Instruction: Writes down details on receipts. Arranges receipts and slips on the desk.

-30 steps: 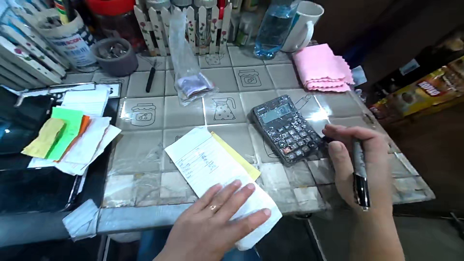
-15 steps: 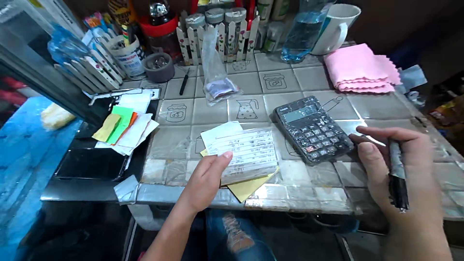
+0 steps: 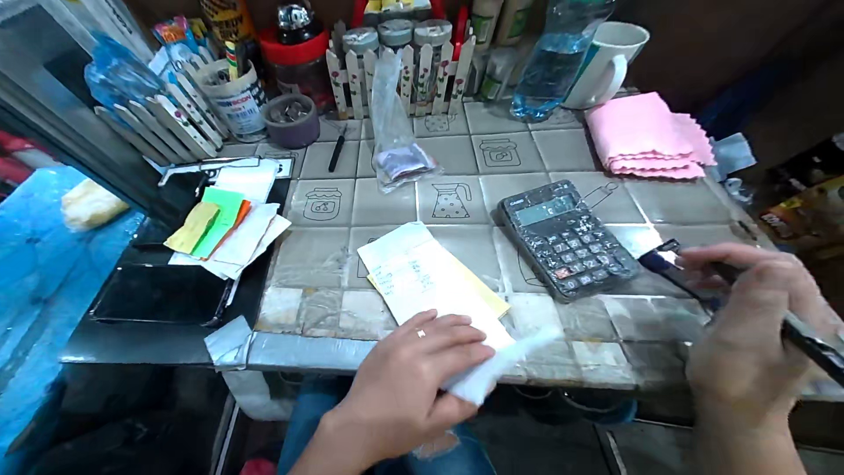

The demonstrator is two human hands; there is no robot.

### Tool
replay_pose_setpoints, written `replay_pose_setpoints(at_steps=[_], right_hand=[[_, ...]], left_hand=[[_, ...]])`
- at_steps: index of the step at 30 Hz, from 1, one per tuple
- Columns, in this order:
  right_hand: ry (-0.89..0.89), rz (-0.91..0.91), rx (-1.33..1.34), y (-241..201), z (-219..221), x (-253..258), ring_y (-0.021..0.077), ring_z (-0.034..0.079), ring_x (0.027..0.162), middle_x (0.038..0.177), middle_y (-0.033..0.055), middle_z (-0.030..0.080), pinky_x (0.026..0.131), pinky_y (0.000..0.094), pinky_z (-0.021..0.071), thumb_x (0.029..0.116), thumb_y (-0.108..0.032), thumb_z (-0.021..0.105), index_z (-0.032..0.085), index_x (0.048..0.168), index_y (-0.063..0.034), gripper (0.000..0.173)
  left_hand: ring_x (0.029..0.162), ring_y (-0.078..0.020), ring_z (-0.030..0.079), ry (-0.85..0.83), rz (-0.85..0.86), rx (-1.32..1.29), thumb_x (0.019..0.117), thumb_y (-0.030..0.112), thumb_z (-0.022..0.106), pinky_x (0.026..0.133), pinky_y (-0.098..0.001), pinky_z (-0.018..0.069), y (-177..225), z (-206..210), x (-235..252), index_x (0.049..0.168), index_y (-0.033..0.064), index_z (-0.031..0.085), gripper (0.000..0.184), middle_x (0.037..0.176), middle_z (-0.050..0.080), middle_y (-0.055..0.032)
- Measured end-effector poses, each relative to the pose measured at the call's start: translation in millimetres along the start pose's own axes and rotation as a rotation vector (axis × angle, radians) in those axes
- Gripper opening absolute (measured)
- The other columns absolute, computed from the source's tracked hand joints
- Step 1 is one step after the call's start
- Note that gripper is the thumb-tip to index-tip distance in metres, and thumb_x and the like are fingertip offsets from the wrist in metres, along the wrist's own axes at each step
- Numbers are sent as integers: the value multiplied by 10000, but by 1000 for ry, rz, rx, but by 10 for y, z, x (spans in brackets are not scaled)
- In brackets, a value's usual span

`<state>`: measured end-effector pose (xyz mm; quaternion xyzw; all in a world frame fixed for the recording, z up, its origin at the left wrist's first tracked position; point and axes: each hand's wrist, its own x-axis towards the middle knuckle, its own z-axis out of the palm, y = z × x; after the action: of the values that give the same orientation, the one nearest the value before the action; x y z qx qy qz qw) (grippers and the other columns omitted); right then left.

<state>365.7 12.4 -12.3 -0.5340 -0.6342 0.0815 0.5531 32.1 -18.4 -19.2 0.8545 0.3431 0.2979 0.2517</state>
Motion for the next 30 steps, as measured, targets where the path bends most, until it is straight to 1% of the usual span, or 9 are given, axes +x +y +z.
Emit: replay_pose_setpoints(at_steps=[2, 4, 5, 7, 10, 13, 16, 22, 30], right_hand=[[-62, -47, 75, -121, 81, 43, 25, 627, 982, 1123, -69, 651, 882, 256, 529, 1090, -280, 397, 613, 1247, -98, 323], [-230, -91, 155, -347, 261, 146, 52, 659, 925, 1093, -80, 669, 800, 257, 570, 1046, -259, 501, 600, 1249, -148, 252], [-326, -123, 174, -481, 388, 205, 48, 661, 881, 1052, -77, 678, 754, 247, 574, 1043, -285, 525, 621, 1202, -149, 230], [-511, -168, 188, -716, 694, 308, 17, 612, 745, 912, -73, 664, 627, 204, 526, 1069, -342, 492, 660, 1057, -127, 274], [-655, -62, 275, -861, 1140, 330, 14, 602, 628, 755, -66, 658, 538, 178, 506, 1081, -280, 459, 681, 899, -117, 330], [-642, 39, 324, -810, 1397, 281, -29, 554, 558, 663, -101, 605, 499, 135, 460, 1040, -241, 558, 662, 815, -140, 268], [-598, 26, 303, -759, 1455, 230, -51, 529, 553, 640, -108, 586, 492, 120, 422, 1003, -216, 617, 657, 772, -136, 248], [-591, -26, 279, -721, 1461, 217, -43, 549, 583, 662, -79, 610, 508, 125, 435, 991, -170, 620, 686, 799, -88, 219], [-603, -48, 238, -723, 1463, 230, -58, 535, 584, 662, -89, 608, 501, 113, 413, 979, -162, 636, 690, 791, -93, 208]], left_hand=[[1431, -150, 468, 12, 100, 125, 978, 287, 646, 1235, -456, 352, -50, 89, -53, 1278, 194, 720, 323, 1409, 628, 39], [1459, -186, 437, 28, 118, 175, 950, 284, 677, 1246, -491, 324, -61, 116, -80, 1282, 215, 717, 342, 1418, 624, 51], [1479, -212, 408, 32, 113, 201, 943, 306, 676, 1252, -534, 287, -61, 123, -86, 1283, 235, 716, 350, 1420, 622, 65], [1503, -275, 364, 51, 110, 234, 930, 346, 671, 1239, -621, 241, -67, 140, -94, 1288, 261, 715, 370, 1430, 616, 76], [1501, -291, 365, 79, 87, 253, 918, 424, 667, 1223, -637, 254, -57, 174, -113, 1294, 286, 707, 403, 1436, 611, 80], [1498, -283, 373, 85, 69, 240, 907, 460, 675, 1221, -627, 261, -52, 190, -131, 1306, 288, 698, 436, 1442, 608, 84], [1489, -286, 388, 84, 60, 217, 892, 487, 680, 1213, -632, 267, -57, 200, -130, 1303, 295, 698, 454, 1432, 617, 84], [1491, -315, 379, 65, 56, 212, 879, 517, 678, 1201, -653, 256, -51, 203, -125, 1314, 300, 688, 486, 1440, 610, 80], [1499, -304, 366, 64, 37, 241, 869, 506, 685, 1210, -643, 241, -31, 207, -127, 1311, 317, 686, 481, 1444, 605, 99]])
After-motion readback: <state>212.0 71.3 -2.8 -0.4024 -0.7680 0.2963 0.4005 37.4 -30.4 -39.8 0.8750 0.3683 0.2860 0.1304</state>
